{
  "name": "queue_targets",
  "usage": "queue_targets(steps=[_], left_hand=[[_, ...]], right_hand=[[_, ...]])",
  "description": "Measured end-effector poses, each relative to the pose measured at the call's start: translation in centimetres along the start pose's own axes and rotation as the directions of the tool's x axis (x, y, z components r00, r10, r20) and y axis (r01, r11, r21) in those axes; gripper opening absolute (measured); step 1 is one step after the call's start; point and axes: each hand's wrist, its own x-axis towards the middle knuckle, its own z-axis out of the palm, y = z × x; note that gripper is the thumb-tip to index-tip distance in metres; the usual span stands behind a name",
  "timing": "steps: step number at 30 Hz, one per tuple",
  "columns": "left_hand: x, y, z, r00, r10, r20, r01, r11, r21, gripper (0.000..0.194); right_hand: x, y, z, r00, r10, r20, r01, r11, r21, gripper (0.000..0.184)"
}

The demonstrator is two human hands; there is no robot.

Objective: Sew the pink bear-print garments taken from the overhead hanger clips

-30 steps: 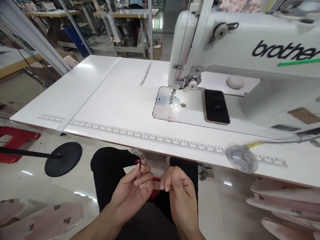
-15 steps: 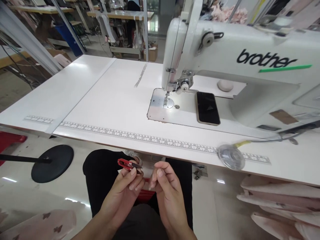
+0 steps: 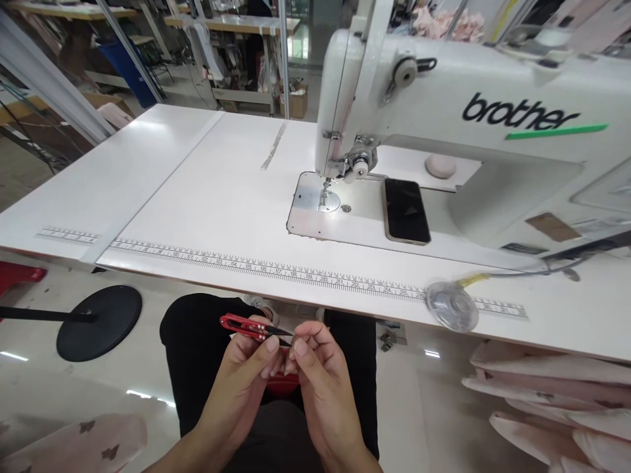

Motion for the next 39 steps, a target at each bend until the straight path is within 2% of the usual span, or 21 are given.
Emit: queue_targets(steps=[8,25,29,34,39], left_hand=[[0.0,0.2,-0.1,1.000,-0.002,-0.017,0.002,1.000,0.008,0.023],[0.1,0.1,-0.3,1.000,0.023,0.017,-0.023,1.000,0.014,0.019],[0.5,0.1,-0.6,0.993,0.071,0.095,-0.071,0.997,-0.010,0.018],[1.0,0.2,-1.5,0.959,0.106,0.262,-0.114,0.993,0.018,0.012],[1.1,0.7,-1.9,0.937,0.099,0.336,-0.113,0.993,0.021,0.008]], right_hand=[[0.2,-0.1,-0.1,1.000,0.005,0.025,-0.006,1.000,0.013,0.015],[0.1,-0.1,-0.3,0.999,0.031,0.024,-0.032,0.999,0.036,0.015],[0.1,-0.2,-0.3,0.996,0.077,0.036,-0.080,0.993,0.085,0.016],[-0.1,-0.4,-0.2,0.982,0.129,0.137,-0.156,0.964,0.214,0.010],[-0.4,-0.7,0.2,0.972,0.138,0.188,-0.189,0.939,0.287,0.008]])
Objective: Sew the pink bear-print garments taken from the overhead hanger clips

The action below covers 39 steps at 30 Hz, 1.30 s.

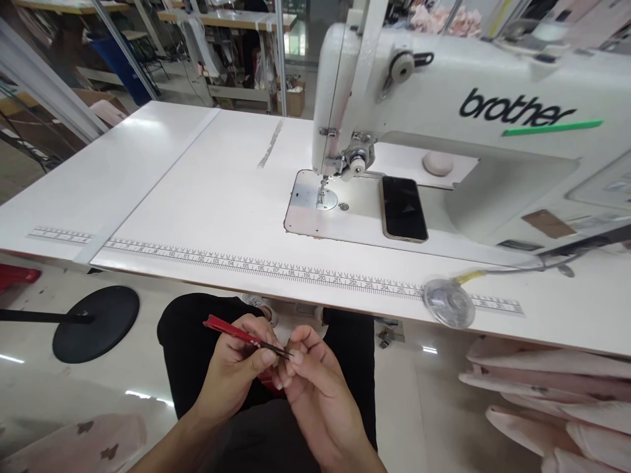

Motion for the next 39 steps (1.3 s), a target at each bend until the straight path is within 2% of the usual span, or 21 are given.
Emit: queue_targets(steps=[7,10,12,15,20,28,32,39], left_hand=[[0.4,0.9,0.0,0.978,0.127,0.164,-0.133,0.991,0.022,0.013],[-0.1,1.0,0.1,0.966,0.056,0.253,-0.087,0.990,0.113,0.019],[-0.5,1.0,0.1,0.964,0.051,0.262,-0.085,0.989,0.122,0.025],[-0.6,1.0,-0.2,0.974,0.129,0.185,-0.142,0.988,0.060,0.029],[-0.4,0.9,-0.7,0.992,0.122,0.013,-0.123,0.980,0.157,0.024],[-0.5,0.3,0.1,0.997,0.067,-0.034,-0.065,0.997,0.049,0.019],[-0.3,0.4,0.6,0.994,0.013,-0.111,-0.015,1.000,-0.021,0.018],[-0.5,0.1,0.6,0.969,-0.007,-0.247,0.013,1.000,0.025,0.019]], right_hand=[[0.0,0.0,0.5,0.999,0.049,-0.025,-0.048,0.998,0.041,0.012],[0.4,-0.4,0.2,0.996,0.057,-0.076,-0.052,0.996,0.067,0.014],[0.6,-0.8,-0.1,0.993,0.031,-0.113,-0.024,0.997,0.068,0.016],[0.8,-1.2,-0.3,0.992,-0.002,-0.126,0.008,0.999,0.052,0.015],[0.9,-1.1,-0.2,0.996,-0.004,-0.085,0.010,0.998,0.065,0.012],[0.8,-0.9,-0.6,0.999,0.000,-0.038,0.002,0.999,0.040,0.006],[0.7,-0.9,-0.7,0.999,-0.024,-0.036,0.023,1.000,-0.013,0.009],[0.6,-0.6,-0.7,0.997,-0.057,-0.050,0.052,0.994,-0.098,0.010]])
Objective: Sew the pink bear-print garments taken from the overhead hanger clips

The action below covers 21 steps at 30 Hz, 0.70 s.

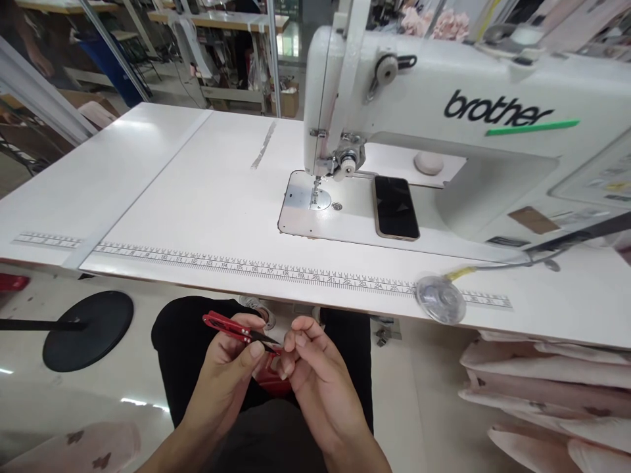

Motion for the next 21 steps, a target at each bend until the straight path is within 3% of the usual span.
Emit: queue_targets(steps=[3,7,9,12,14,16,19,21], left_hand=[[0.0,-0.2,-0.1,0.997,0.020,-0.079,-0.016,0.998,0.053,0.022],[0.1,-0.6,-0.1,0.986,0.055,-0.155,-0.037,0.992,0.117,0.024],[0.0,-0.6,-0.1,0.984,0.071,-0.165,-0.048,0.989,0.141,0.025],[-0.1,-0.6,0.0,0.979,0.088,-0.183,-0.056,0.984,0.170,0.025],[-0.2,-0.6,0.1,0.978,0.078,-0.193,-0.045,0.985,0.168,0.025],[-0.1,-0.6,0.0,0.980,0.056,-0.192,-0.028,0.989,0.145,0.025],[0.0,-0.6,-0.1,0.985,0.010,-0.173,0.005,0.996,0.084,0.025],[0.0,-0.5,-0.2,0.989,-0.027,-0.148,0.032,0.999,0.032,0.026]], right_hand=[[-0.3,0.3,-0.2,0.992,-0.121,-0.016,0.115,0.968,-0.225,0.013],[-0.7,0.3,-0.3,0.930,-0.366,0.039,0.302,0.697,-0.651,0.018],[-0.7,0.2,-0.1,0.908,-0.412,0.073,0.326,0.587,-0.741,0.016],[-0.6,0.4,0.1,0.906,-0.414,0.088,0.318,0.530,-0.786,0.013],[-0.4,0.5,0.1,0.912,-0.407,0.047,0.300,0.584,-0.754,0.020],[-0.2,0.6,0.1,0.918,-0.397,-0.008,0.305,0.719,-0.625,0.025],[0.2,0.3,0.2,0.957,-0.289,-0.011,0.277,0.926,-0.255,0.032],[0.5,0.0,0.4,0.986,-0.156,0.060,0.155,0.988,0.021,0.034]])
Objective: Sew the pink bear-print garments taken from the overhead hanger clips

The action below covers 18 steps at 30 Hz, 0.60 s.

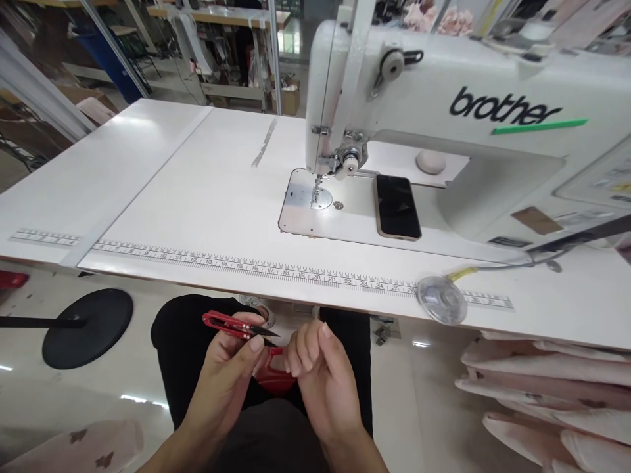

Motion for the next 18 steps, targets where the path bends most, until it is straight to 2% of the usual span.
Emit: queue_targets(steps=[2,5,18], left_hand=[[0.04,0.09,0.03,0.999,-0.024,0.025,0.025,0.999,-0.041,0.026],[0.09,0.27,0.18,0.998,-0.042,0.043,0.045,0.997,-0.065,0.027],[0.08,0.54,0.36,0.997,-0.069,0.019,0.070,0.996,-0.058,0.029]], right_hand=[[0.25,-0.20,0.09,0.993,0.103,0.063,-0.114,0.969,0.220,0.031],[0.39,-0.26,0.08,0.983,0.171,0.071,-0.185,0.908,0.377,0.023],[0.36,-0.41,0.19,0.980,0.190,0.060,-0.197,0.888,0.415,0.026]])
